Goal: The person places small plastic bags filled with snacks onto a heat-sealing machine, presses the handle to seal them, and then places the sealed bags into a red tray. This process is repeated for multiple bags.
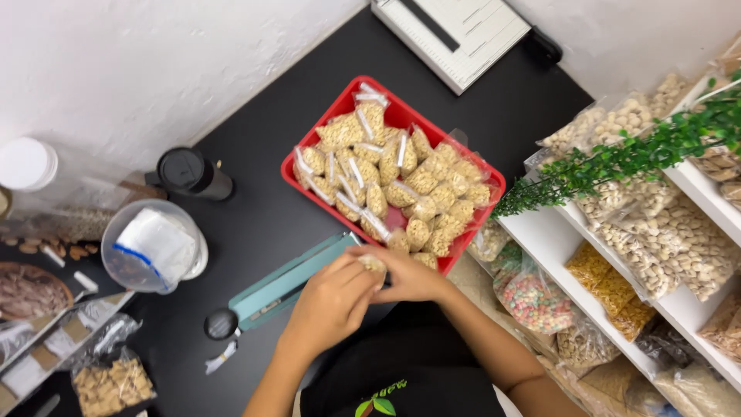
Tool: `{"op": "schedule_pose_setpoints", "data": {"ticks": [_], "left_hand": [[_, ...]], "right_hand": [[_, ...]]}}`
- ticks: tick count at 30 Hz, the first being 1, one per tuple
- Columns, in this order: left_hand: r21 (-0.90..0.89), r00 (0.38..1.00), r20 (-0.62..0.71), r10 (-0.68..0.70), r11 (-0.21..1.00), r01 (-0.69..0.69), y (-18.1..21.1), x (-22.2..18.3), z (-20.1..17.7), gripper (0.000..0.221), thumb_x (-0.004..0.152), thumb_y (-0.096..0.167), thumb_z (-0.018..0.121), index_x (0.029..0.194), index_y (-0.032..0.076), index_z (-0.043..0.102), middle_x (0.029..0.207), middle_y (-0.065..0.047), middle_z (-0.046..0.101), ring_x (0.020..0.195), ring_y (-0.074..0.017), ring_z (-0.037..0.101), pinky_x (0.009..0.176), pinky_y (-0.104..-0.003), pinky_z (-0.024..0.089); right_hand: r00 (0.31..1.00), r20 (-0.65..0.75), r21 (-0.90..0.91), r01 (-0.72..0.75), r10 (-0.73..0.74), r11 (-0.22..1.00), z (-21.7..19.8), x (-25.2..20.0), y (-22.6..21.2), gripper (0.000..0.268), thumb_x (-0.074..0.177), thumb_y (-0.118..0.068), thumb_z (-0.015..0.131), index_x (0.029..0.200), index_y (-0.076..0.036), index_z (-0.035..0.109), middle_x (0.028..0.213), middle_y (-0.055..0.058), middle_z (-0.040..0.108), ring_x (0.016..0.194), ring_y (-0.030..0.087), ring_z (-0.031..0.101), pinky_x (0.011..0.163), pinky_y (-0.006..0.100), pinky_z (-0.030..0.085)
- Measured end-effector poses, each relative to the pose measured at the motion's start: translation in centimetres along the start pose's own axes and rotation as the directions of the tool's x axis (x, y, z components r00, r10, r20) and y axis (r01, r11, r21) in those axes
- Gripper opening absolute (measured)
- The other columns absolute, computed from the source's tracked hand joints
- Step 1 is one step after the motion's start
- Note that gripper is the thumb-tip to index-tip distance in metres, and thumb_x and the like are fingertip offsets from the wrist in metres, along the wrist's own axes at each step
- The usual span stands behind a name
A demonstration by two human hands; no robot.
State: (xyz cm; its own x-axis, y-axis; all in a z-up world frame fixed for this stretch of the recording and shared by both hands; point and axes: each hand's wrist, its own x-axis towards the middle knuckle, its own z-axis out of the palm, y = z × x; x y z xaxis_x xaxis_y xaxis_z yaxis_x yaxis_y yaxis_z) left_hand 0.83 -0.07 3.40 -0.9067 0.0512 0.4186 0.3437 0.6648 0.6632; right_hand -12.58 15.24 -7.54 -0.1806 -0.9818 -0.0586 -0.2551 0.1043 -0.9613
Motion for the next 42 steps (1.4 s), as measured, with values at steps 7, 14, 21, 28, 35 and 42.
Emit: {"op": "schedule_pose_setpoints", "data": {"ticks": [7,14,21,28,35,42], "left_hand": [[-0.113,0.939,-0.215,-0.269,0.962,0.249,-1.2,-11.9,1.2,0.007,0.096,0.013,0.067,0.099,0.007,0.066,0.098,-0.007,0.07,0.089,-0.0269,0.064,0.087,-0.039,0.052],[-0.366,0.709,-0.288,-0.644,0.758,0.54,-8.1,-22.8,9.0,0.064,0.077,0.016,0.086,0.136,0.007,0.062,0.141,-0.017,0.061,0.13,-0.0354,0.058,0.104,-0.045,0.052],[-0.289,0.656,-0.482,-0.581,0.812,0.507,-10.6,-26.8,11.0,0.049,0.075,0.001,0.085,0.122,0.002,0.071,0.127,-0.017,0.072,0.123,-0.0404,0.063,0.103,-0.051,0.051],[-0.238,0.659,-0.495,-0.566,0.818,0.524,-11.8,-28.5,12.0,0.049,0.07,-0.004,0.085,0.118,0.005,0.074,0.116,-0.015,0.076,0.112,-0.0364,0.069,0.1,-0.047,0.055],[-0.248,0.678,-0.45,-0.582,0.81,0.531,-12.9,-30.7,11.2,0.048,0.073,0.004,0.087,0.119,0.01,0.074,0.12,-0.008,0.076,0.114,-0.029,0.07,0.1,-0.042,0.055],[-0.171,0.748,-0.413,-0.52,0.851,0.497,-12.3,-29.9,8.7,0.051,0.082,0.01,0.083,0.131,0.012,0.068,0.123,-0.009,0.073,0.111,-0.0299,0.07,0.096,-0.043,0.056]], "right_hand": [[0.991,0.13,0.146,-0.001,-0.019,0.989,7.0,2.6,1.9,0.052,0.088,-0.04,0.075,0.129,-0.011,0.062,0.127,0.004,0.069,0.118,0.015,0.064,0.104,0.031,0.047],[0.966,0.259,0.204,-0.069,0.014,0.976,14.4,5.1,11.7,0.068,0.078,-0.037,0.086,0.134,-0.011,0.058,0.122,0.011,0.069,0.114,0.023,0.065,0.095,0.039,0.052],[0.992,0.108,-0.001,0.069,-0.069,0.998,18.8,6.3,13.8,0.062,0.078,-0.028,0.088,0.132,-0.007,0.065,0.126,0.019,0.069,0.118,0.039,0.065,0.1,0.051,0.052],[0.993,-0.08,-0.193,0.065,-0.082,0.979,20.9,4.0,12.4,0.051,0.082,-0.016,0.083,0.127,-0.002,0.066,0.123,0.022,0.069,0.117,0.041,0.066,0.101,0.049,0.053],[0.985,-0.139,-0.165,0.076,-0.099,0.983,21.5,4.0,11.3,0.046,0.084,-0.006,0.078,0.129,-0.002,0.066,0.127,0.022,0.068,0.116,0.04,0.067,0.093,0.047,0.058],[0.978,-0.159,-0.267,0.086,-0.132,0.96,19.5,2.8,3.9,0.048,0.087,0.002,0.071,0.133,-0.008,0.065,0.14,0.016,0.06,0.121,0.036,0.064,0.091,0.04,0.062]]}}
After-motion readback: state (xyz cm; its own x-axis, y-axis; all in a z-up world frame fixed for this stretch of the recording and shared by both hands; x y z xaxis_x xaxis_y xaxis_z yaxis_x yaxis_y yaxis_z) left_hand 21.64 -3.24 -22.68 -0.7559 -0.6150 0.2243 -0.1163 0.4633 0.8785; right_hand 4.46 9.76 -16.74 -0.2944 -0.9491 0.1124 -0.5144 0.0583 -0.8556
